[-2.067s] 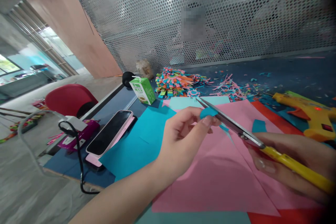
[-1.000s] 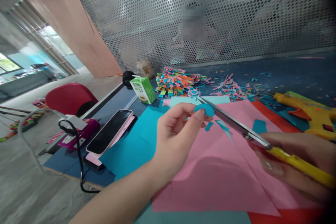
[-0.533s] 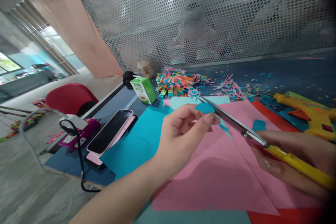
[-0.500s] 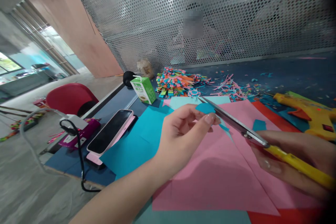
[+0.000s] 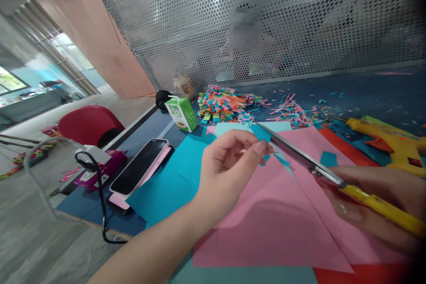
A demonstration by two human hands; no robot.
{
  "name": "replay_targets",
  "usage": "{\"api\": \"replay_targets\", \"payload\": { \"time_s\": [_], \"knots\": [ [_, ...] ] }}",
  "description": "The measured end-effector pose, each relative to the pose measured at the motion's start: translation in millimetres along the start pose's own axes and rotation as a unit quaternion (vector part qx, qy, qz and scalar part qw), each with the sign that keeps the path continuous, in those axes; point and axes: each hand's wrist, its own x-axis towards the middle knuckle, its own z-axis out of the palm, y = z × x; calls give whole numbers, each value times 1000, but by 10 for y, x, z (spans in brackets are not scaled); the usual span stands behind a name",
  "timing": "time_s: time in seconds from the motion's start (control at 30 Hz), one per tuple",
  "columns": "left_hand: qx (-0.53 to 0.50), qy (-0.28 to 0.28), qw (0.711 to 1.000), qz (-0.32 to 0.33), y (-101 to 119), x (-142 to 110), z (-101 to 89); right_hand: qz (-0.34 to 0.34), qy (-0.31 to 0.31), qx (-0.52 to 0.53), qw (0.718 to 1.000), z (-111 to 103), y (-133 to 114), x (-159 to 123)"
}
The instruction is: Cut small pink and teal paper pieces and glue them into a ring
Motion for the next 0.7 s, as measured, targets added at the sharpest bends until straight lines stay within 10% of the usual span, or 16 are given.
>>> {"api": "replay_targets", "payload": {
  "time_s": [0.7],
  "knots": [
    [-14, -18, 1000, -16, -16, 9, 14, -11, 14, 3, 1000, 65, -21, -29]
  ]
}}
